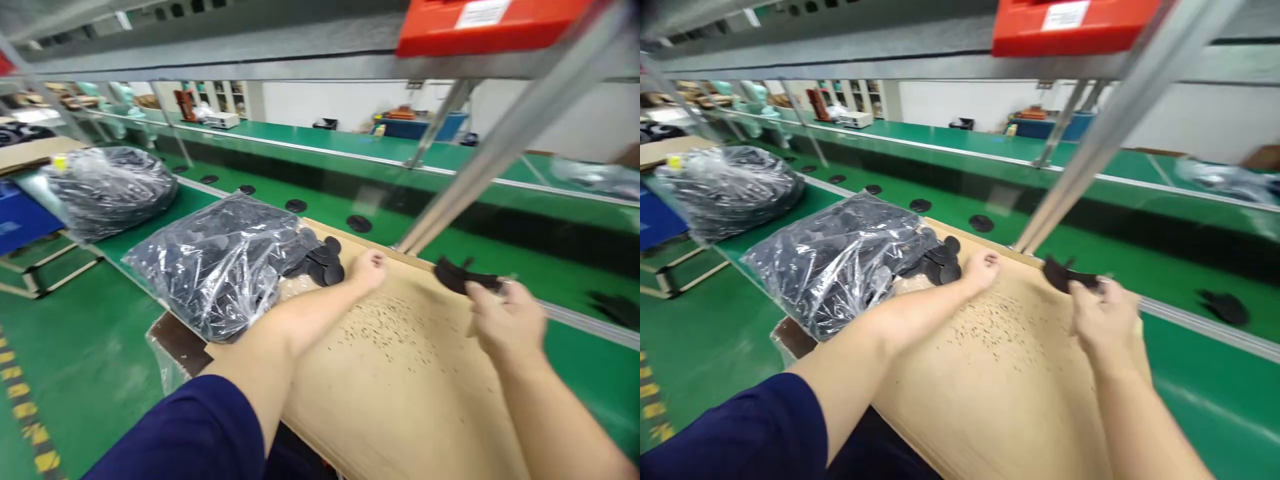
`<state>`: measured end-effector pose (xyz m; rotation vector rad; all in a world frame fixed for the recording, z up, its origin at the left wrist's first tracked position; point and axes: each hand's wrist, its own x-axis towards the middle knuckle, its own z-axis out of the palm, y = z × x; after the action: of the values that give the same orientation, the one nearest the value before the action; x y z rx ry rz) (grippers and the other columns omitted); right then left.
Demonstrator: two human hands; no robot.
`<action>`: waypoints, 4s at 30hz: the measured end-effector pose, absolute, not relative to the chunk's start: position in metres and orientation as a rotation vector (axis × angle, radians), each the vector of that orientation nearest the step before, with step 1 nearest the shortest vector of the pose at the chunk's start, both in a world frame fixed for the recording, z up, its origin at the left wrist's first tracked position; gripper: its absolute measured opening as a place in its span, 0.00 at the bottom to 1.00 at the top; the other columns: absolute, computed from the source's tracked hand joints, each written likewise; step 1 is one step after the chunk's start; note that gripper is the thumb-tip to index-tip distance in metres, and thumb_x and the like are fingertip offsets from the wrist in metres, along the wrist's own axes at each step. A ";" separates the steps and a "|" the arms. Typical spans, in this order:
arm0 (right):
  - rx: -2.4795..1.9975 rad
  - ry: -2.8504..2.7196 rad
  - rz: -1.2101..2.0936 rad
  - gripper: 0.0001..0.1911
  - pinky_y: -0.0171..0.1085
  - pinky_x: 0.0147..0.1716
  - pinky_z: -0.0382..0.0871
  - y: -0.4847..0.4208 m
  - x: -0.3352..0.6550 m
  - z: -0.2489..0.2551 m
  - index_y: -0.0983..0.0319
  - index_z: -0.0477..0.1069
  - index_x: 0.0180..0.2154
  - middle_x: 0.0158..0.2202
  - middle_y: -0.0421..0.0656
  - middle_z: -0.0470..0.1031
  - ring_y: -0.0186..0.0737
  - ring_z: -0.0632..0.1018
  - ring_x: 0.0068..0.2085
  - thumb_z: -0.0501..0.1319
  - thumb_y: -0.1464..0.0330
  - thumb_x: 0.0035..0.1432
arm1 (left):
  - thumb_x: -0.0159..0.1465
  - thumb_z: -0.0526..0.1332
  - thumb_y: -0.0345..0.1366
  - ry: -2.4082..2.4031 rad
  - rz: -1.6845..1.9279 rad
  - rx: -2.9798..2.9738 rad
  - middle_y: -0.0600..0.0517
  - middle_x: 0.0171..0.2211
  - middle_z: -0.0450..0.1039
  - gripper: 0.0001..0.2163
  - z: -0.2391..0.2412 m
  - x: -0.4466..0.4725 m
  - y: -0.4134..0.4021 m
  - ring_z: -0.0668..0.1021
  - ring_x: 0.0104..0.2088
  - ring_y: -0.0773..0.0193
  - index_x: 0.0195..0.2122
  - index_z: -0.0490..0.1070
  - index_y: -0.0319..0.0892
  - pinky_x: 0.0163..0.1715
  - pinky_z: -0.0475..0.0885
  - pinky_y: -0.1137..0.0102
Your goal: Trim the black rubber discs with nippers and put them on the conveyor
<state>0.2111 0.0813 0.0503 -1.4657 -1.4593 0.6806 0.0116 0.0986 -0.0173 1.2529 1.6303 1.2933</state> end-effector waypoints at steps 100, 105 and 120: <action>-1.136 -2.344 0.252 0.19 0.35 0.41 0.66 -0.026 0.154 -0.019 0.58 0.69 0.54 0.38 0.44 0.74 0.39 0.73 0.39 0.55 0.67 0.63 | 0.66 0.55 0.30 0.784 1.113 0.346 0.56 0.22 0.63 0.05 0.002 -0.011 -0.015 0.60 0.14 0.78 0.35 0.68 0.37 0.10 0.50 0.83; -1.158 -2.366 0.234 0.17 0.35 0.40 0.65 -0.026 0.154 -0.017 0.57 0.70 0.53 0.37 0.44 0.74 0.39 0.73 0.38 0.55 0.66 0.63 | 0.64 0.59 0.30 0.806 1.117 0.386 0.57 0.22 0.63 0.02 0.001 -0.011 -0.014 0.59 0.13 0.79 0.35 0.68 0.37 0.10 0.50 0.83; -1.276 -2.520 0.109 0.17 0.38 0.37 0.63 -0.031 0.153 -0.005 0.58 0.70 0.51 0.36 0.46 0.74 0.43 0.73 0.37 0.53 0.72 0.62 | 0.58 0.66 0.30 0.841 1.159 0.437 0.56 0.24 0.67 0.07 -0.014 -0.013 -0.010 0.63 0.15 0.78 0.36 0.70 0.37 0.09 0.52 0.83</action>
<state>0.1534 -0.0311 -0.0045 -1.2756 -2.5203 0.1088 -0.0134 -0.0105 -0.0142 0.4369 0.8413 1.1588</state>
